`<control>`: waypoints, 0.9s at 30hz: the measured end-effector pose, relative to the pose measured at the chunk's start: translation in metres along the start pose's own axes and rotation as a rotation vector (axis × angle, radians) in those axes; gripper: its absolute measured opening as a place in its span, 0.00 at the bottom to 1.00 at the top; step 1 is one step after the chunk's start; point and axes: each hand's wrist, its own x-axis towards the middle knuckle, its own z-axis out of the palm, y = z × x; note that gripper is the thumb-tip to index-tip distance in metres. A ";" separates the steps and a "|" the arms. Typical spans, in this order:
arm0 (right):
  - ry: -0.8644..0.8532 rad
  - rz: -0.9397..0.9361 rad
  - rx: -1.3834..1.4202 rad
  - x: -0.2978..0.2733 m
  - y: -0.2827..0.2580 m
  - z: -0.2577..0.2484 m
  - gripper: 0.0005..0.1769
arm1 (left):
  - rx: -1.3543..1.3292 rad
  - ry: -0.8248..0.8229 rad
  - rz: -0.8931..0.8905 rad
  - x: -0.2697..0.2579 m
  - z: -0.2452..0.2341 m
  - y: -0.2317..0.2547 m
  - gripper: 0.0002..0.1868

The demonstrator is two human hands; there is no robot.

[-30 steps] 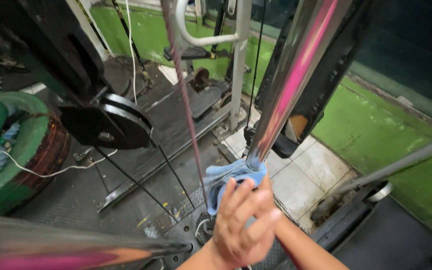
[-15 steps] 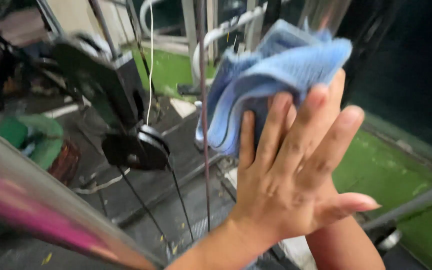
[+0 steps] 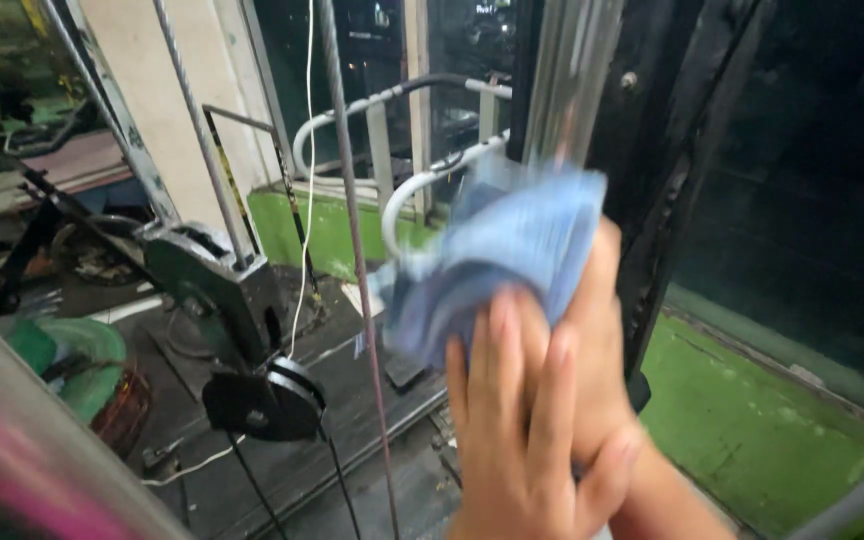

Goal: Cleaning various pieces of gym equipment using a blue cloth.

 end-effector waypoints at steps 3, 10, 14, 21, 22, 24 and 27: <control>-0.028 0.141 0.009 -0.028 0.018 0.007 0.39 | 0.005 0.015 -0.030 -0.034 0.008 -0.006 0.42; 0.005 0.099 0.201 0.045 -0.059 -0.006 0.26 | -0.004 0.070 -0.026 0.069 -0.008 0.019 0.41; 0.013 0.012 0.504 0.063 -0.072 -0.002 0.18 | -0.065 0.084 -0.027 0.089 -0.008 0.021 0.37; 0.022 0.033 0.401 0.023 -0.058 -0.004 0.21 | -0.015 0.007 -0.042 0.028 0.000 0.021 0.34; 0.008 0.052 0.407 0.008 -0.035 -0.006 0.21 | -0.006 -0.001 -0.061 0.014 0.003 0.018 0.34; 0.003 -0.054 0.167 -0.030 0.008 -0.013 0.19 | -0.012 -0.026 -0.025 -0.019 0.005 0.016 0.34; -0.040 0.027 0.184 -0.080 0.044 -0.005 0.19 | -0.037 -0.048 -0.035 -0.072 0.009 0.011 0.34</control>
